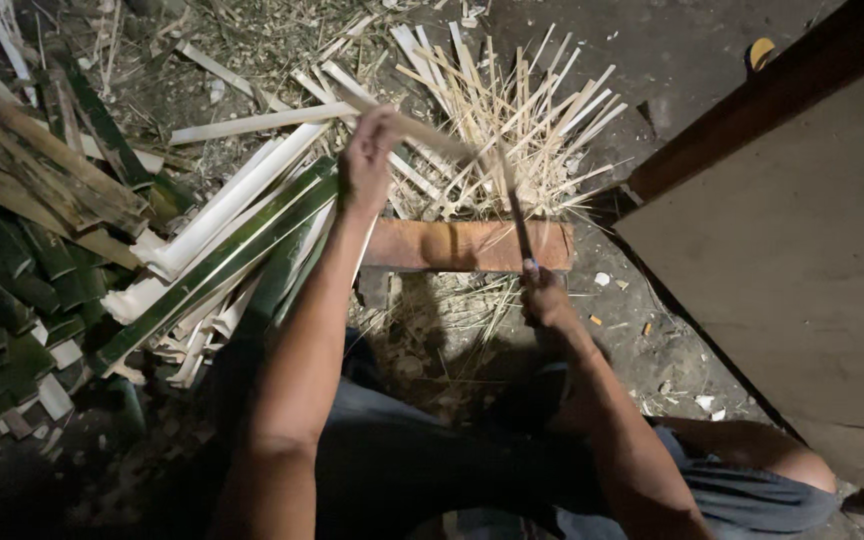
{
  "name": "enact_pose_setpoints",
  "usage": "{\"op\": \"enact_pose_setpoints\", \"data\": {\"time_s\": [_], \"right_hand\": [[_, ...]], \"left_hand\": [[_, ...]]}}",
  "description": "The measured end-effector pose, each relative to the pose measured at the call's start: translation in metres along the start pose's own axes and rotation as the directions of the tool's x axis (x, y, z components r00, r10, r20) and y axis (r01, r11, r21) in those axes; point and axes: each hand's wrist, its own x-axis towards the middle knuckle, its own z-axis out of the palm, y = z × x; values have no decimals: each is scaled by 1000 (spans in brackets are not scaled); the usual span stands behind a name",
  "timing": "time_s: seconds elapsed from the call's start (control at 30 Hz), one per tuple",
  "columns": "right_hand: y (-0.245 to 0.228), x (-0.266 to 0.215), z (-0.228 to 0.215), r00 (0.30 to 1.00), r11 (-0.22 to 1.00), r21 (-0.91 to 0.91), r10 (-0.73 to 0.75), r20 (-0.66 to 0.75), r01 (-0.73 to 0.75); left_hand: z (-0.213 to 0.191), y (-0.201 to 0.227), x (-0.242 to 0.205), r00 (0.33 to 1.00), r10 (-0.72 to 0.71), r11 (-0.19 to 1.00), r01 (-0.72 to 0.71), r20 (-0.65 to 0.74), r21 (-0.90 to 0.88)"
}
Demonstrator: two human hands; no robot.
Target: The person uses a knife to split bamboo stalks into thin strips on a wooden block. The person repeatedly picks up bamboo pieces, splits them, and places the resulting strips into a pile.
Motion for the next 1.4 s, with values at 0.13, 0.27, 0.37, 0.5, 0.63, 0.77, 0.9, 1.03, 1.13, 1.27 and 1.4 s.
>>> {"op": "enact_pose_setpoints", "data": {"time_s": [0.13,0.27,0.37,0.5,0.63,0.77,0.9,1.03,1.13,1.27,1.4], "right_hand": [[-1,-9,9,997,994,-107,45,62,-39],[36,6,27,989,983,-183,48,139,-21],[63,24,40,980,857,-477,-159,119,197],[60,21,46,959,845,-453,-252,129,283],[7,-31,59,946,876,-377,-324,-1,300],[-65,-91,71,970,980,-59,-179,165,191],[-89,-118,100,909,921,63,-388,151,383],[-51,-84,129,942,930,-147,-330,65,336],[-16,-46,127,968,903,-349,-243,61,249],[-17,-34,102,976,879,-425,-187,110,216],[-44,-77,86,944,917,-228,-307,118,326]], "left_hand": [[11,4,-16,971,-20,892,-90,239,442],[25,-17,-26,962,108,905,-200,252,374],[30,-20,-30,964,201,951,-234,172,202],[33,7,-27,993,60,998,-63,105,21],[23,45,-15,993,-27,998,34,-114,60],[11,67,-9,923,275,898,-347,-270,-270],[2,71,-21,918,239,897,-334,-316,-291],[-4,65,-26,908,157,914,-283,-389,-291],[-12,59,-20,893,128,939,-249,-432,-238],[-26,50,-14,922,203,881,-319,-329,-350],[-31,37,-13,973,230,866,-215,-22,-452]]}}
